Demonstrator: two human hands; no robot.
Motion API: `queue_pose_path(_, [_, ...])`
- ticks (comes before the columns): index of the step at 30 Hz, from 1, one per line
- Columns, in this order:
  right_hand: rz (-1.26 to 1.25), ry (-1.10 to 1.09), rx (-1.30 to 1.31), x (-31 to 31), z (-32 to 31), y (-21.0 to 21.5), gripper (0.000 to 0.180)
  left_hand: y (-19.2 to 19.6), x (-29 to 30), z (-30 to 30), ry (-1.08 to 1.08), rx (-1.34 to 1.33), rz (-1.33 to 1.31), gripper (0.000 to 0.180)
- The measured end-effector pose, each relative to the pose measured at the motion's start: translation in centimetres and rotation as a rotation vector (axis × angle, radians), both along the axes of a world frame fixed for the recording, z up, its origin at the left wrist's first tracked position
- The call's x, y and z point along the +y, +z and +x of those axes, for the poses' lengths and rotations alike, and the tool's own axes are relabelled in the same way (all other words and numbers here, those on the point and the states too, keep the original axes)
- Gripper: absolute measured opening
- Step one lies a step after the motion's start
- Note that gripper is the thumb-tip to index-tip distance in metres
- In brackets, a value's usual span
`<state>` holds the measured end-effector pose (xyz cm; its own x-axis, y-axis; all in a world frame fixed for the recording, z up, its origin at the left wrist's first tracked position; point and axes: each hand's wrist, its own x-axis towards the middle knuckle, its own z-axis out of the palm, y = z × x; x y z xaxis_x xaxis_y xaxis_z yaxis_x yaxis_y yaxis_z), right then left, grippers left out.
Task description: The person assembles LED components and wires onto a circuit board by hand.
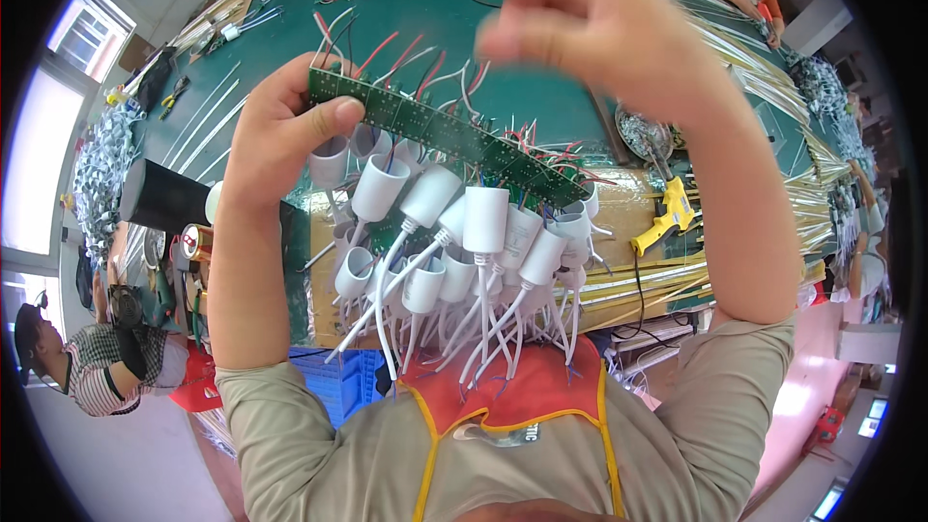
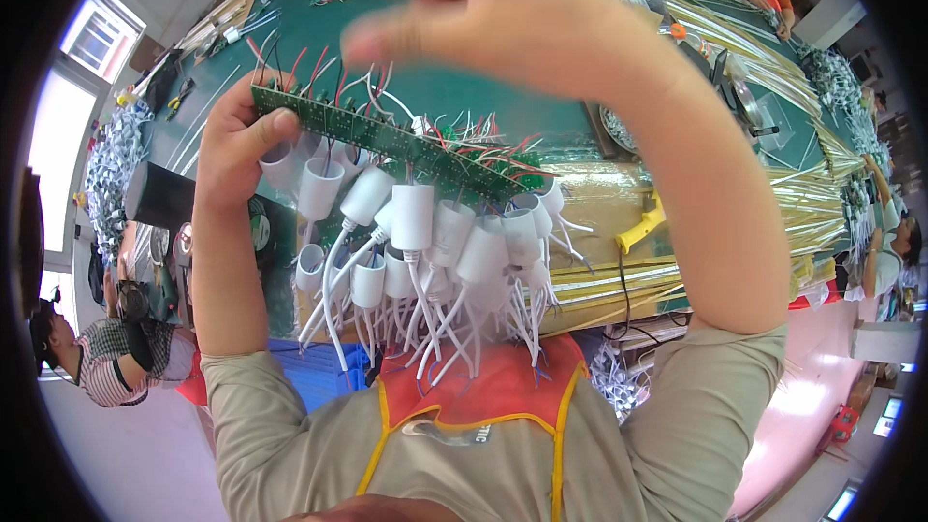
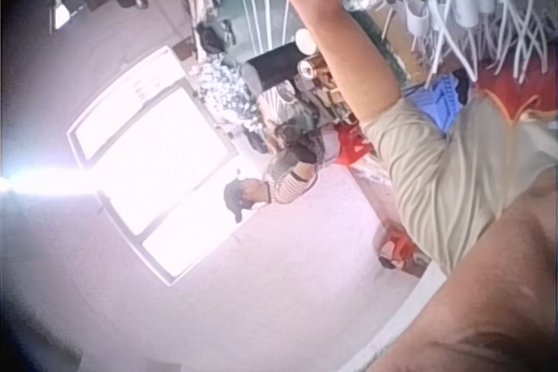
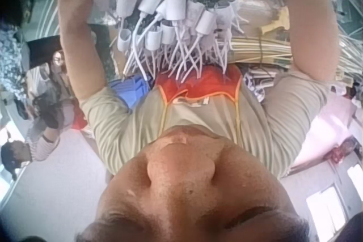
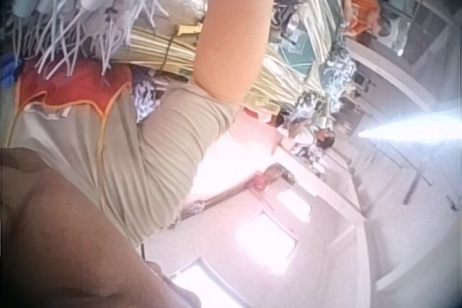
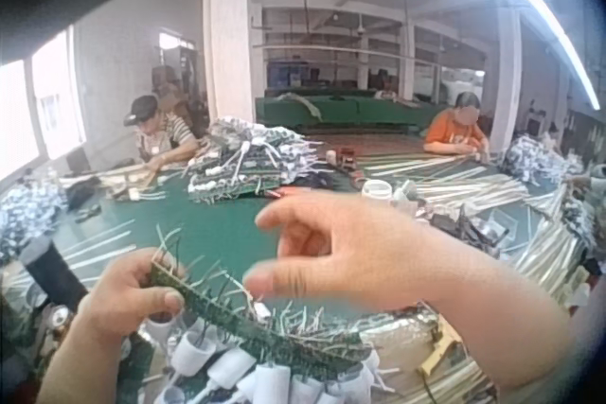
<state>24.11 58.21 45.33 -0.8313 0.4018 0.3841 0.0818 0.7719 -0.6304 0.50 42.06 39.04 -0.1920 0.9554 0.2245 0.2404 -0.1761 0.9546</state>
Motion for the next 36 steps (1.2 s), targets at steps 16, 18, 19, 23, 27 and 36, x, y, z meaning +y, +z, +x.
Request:
queue_pose_path(16, [-0.035,0.285,-0.265,-1.8,2.5,-1.8,0.027,0.4,-1.7,0.9,-0.023,-0.049,0.127,0.034])
queue_pose_path(18, [-0.041,0.291,-0.258,-1.8,2.3,-2.0,0.027,0.9,-1.8,1.0,0.004,-0.042,0.039,0.035])
queue_pose_path(19, [-0.025,0.301,-0.262,-1.6,2.6,-2.2,0.026,1.1,-1.8,1.2,0.034,-0.031,-0.054,0.036])
queue_pose_path(23, [0.099,0.326,-0.265,-1.4,2.8,-2.3,0.023,0.7,-1.7,1.5,0.035,0.025,-0.013,0.035])
queue_pose_path(27, [0.26,0.253,-0.339,-2.5,2.9,-1.1,0.02,0.7,-1.9,1.8,0.06,0.09,-0.003,0.034])
queue_pose_path(36, [0.38,0.314,-0.2,-2.7,3.0,0.9,0.016,0.1,-2.1,1.7,0.055,0.261,0.159,0.035])
